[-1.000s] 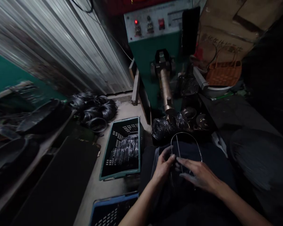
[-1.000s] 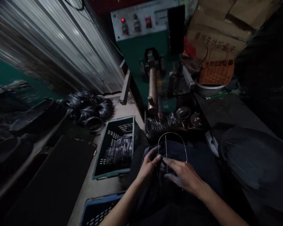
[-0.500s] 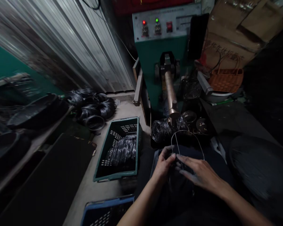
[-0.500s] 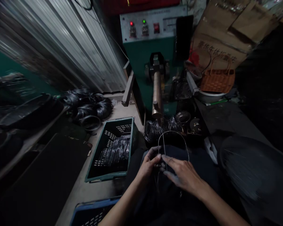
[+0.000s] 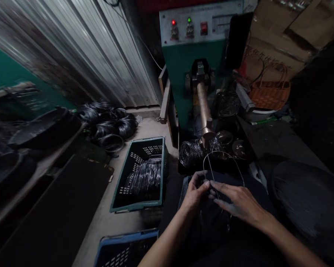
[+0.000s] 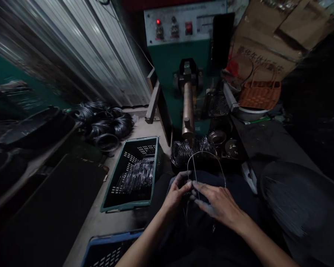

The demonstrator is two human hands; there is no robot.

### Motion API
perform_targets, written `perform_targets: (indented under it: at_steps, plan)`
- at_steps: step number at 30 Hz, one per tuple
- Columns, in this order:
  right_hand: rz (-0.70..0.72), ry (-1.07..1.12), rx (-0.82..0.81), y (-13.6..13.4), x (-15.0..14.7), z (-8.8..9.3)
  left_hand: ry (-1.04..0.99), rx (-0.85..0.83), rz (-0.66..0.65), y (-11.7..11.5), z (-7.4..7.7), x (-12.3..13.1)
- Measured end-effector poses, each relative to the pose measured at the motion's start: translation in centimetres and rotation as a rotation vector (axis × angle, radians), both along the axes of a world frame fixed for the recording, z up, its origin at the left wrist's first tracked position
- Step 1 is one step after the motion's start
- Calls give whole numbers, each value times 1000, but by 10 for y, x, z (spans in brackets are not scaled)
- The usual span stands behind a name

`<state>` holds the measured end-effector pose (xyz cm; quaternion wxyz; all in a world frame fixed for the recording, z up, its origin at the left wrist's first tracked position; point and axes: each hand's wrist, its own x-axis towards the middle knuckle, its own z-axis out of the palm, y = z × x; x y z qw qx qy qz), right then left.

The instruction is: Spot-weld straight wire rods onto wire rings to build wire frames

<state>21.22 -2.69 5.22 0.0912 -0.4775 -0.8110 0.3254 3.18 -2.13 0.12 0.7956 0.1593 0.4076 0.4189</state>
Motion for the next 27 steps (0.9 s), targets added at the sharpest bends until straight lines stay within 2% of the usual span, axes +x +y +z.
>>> perform_targets:
  at_steps: [10, 16, 24, 27]
  plan:
    - [34, 38, -6, 9, 4, 6, -28, 61, 44, 4, 2, 4]
    - [46, 77, 5, 16, 6, 2, -40, 120, 84, 9, 0, 5]
    - [38, 48, 16, 26, 2, 6, -38, 73, 82, 12, 1, 5]
    - [29, 24, 55, 24, 2, 1, 14, 81, 89, 13, 2, 5]
